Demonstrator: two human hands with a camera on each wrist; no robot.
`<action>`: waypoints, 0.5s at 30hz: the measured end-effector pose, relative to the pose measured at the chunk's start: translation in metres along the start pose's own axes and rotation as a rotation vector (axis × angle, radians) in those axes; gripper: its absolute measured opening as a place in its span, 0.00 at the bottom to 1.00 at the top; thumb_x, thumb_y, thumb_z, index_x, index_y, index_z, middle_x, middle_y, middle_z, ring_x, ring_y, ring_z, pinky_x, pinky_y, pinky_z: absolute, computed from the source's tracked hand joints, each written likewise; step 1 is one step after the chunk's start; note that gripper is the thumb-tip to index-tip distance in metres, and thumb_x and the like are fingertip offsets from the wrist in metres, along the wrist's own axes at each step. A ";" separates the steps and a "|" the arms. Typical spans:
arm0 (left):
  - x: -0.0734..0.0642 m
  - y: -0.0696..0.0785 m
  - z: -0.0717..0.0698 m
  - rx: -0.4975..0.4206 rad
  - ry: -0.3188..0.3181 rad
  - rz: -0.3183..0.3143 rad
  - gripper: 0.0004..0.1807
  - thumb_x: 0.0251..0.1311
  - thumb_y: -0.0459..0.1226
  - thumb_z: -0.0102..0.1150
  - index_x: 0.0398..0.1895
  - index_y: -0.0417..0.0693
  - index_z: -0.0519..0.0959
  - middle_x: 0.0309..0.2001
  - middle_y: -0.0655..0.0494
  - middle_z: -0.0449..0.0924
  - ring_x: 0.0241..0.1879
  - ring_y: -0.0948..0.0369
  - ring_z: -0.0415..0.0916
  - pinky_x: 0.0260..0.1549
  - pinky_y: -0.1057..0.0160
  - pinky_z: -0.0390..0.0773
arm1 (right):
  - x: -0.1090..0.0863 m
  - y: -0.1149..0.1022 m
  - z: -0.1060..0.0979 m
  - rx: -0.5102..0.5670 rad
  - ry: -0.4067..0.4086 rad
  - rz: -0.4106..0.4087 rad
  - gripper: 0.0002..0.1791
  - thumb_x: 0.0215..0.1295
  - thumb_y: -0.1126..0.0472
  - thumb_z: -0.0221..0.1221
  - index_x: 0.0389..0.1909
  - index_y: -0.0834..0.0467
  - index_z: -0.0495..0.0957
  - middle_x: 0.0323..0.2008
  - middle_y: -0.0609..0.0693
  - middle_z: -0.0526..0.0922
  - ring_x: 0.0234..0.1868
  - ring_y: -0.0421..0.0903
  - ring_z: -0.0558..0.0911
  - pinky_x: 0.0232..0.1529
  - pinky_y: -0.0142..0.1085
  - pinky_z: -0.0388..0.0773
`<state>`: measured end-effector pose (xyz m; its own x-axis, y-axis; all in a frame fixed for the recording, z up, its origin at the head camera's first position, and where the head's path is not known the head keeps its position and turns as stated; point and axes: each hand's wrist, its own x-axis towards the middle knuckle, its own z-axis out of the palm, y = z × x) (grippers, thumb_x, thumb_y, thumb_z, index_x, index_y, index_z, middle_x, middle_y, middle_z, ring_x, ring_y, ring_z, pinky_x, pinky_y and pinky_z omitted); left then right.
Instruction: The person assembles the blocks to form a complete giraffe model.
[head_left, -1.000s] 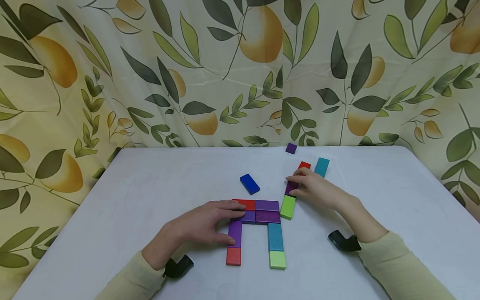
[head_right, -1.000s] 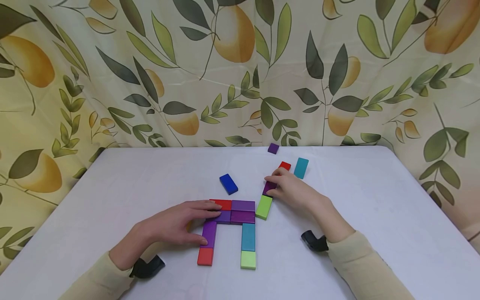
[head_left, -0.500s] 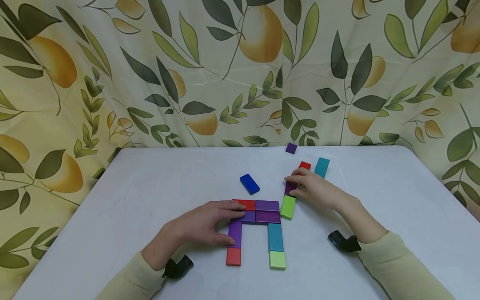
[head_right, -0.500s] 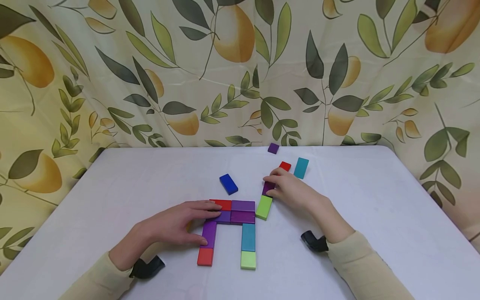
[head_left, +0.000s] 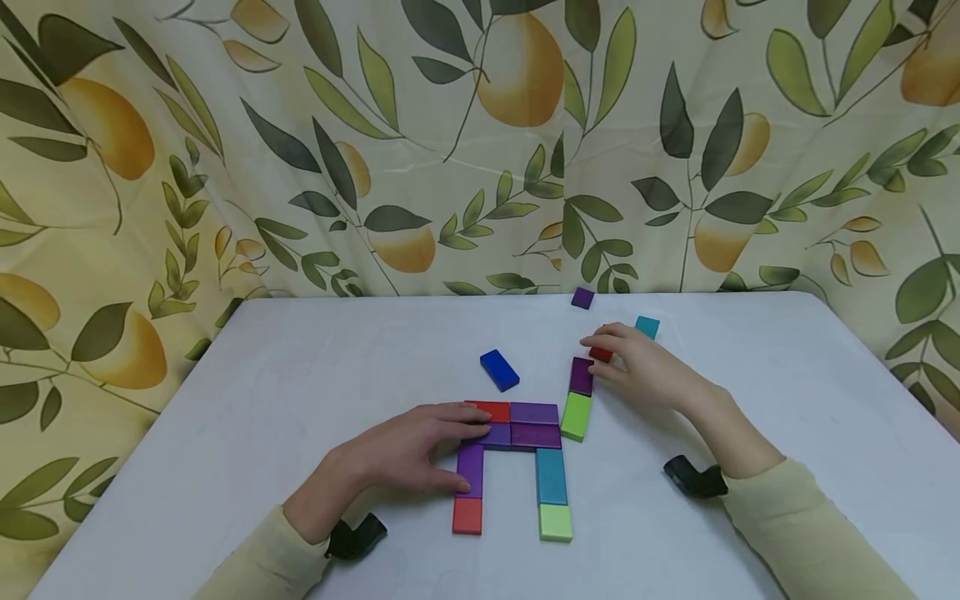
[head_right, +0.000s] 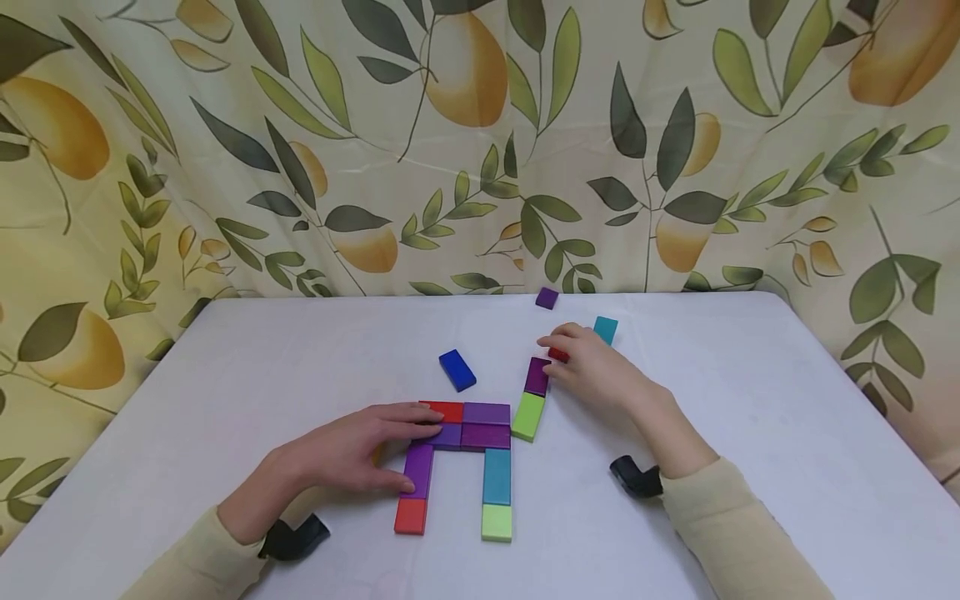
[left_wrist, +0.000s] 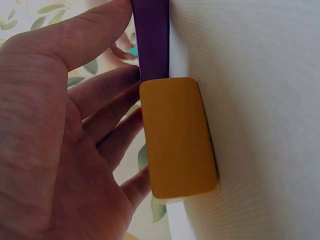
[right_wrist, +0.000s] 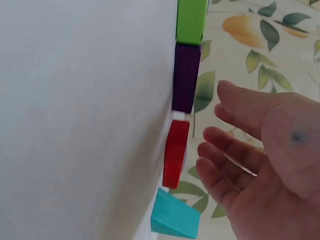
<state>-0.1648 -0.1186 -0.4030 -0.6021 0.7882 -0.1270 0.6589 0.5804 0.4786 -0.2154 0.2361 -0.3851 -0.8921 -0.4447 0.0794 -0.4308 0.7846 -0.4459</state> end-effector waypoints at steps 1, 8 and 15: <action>0.000 0.000 0.000 0.000 -0.001 -0.003 0.36 0.61 0.51 0.69 0.72 0.54 0.72 0.74 0.64 0.63 0.74 0.59 0.56 0.69 0.54 0.63 | 0.001 0.001 -0.001 -0.006 0.005 0.005 0.23 0.70 0.63 0.63 0.63 0.66 0.76 0.61 0.66 0.73 0.64 0.66 0.70 0.63 0.60 0.69; -0.001 0.000 0.000 -0.004 0.003 -0.009 0.36 0.61 0.51 0.69 0.72 0.55 0.72 0.74 0.64 0.62 0.74 0.59 0.56 0.68 0.54 0.64 | 0.012 0.010 -0.005 -0.038 0.013 0.055 0.25 0.69 0.63 0.63 0.64 0.68 0.74 0.64 0.70 0.69 0.65 0.69 0.67 0.64 0.62 0.66; -0.001 0.000 0.000 -0.001 0.004 0.005 0.36 0.61 0.51 0.69 0.72 0.55 0.72 0.74 0.64 0.62 0.74 0.60 0.56 0.68 0.54 0.64 | 0.022 0.019 -0.007 -0.120 -0.007 0.108 0.26 0.67 0.61 0.64 0.63 0.66 0.75 0.63 0.70 0.70 0.64 0.69 0.67 0.65 0.66 0.59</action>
<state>-0.1644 -0.1192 -0.4030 -0.6006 0.7903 -0.1212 0.6613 0.5762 0.4804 -0.2440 0.2442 -0.3856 -0.9335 -0.3573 0.0299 -0.3455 0.8740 -0.3418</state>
